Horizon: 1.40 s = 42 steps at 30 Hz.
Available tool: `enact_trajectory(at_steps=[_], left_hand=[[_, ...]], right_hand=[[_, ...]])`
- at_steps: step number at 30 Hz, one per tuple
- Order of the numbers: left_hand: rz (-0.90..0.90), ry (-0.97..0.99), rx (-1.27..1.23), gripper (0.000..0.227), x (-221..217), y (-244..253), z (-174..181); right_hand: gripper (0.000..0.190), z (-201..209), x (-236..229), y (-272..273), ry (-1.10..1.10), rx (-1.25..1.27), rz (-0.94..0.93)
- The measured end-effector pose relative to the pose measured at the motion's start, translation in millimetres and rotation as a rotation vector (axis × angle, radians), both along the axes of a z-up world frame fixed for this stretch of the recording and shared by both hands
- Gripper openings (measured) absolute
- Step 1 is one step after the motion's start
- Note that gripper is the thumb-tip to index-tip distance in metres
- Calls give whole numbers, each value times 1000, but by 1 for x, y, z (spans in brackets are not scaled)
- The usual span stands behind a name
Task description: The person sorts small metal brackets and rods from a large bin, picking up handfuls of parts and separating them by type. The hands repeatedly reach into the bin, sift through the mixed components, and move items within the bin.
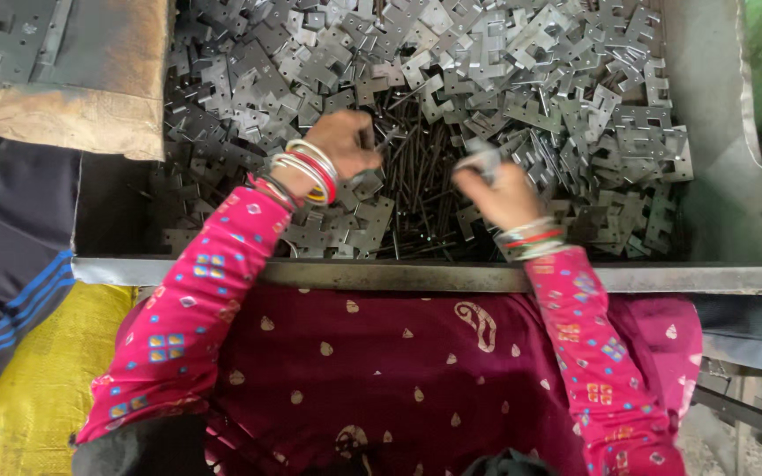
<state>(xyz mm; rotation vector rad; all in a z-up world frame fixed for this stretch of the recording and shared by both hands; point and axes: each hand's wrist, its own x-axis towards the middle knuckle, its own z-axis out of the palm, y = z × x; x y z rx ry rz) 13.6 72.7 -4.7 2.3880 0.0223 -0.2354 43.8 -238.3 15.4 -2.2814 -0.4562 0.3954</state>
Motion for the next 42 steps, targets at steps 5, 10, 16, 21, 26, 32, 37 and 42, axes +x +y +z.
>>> enact_trajectory(at_steps=[5,10,16,21,26,32,37,42], left_hand=[[111,155,-762,50,4,-9,34],[-142,115,-745,44,-5,-13,48],[153,-312,-762,19,5,-14,31],[246,-123,-706,44,-16,-61,27],[20,-250,-144,76,-52,-116,29],[169,-245,61,37,-29,-75,31],[389,-647,768,40,-3,33,56],[707,-682,1067,8,-11,201,52]], right_hand=[[39,-20,-26,56,-366,-519,370],[29,-18,-3,34,-49,60,173],[20,-14,13,-25,622,1308,-358],[31,-12,3,-12,802,1063,-348],[45,-27,-24,38,875,1133,-179],[55,-37,-11,26,41,204,-4],[49,-37,26,-6,-313,-655,73],[47,-53,43,-17,-356,-719,157]])
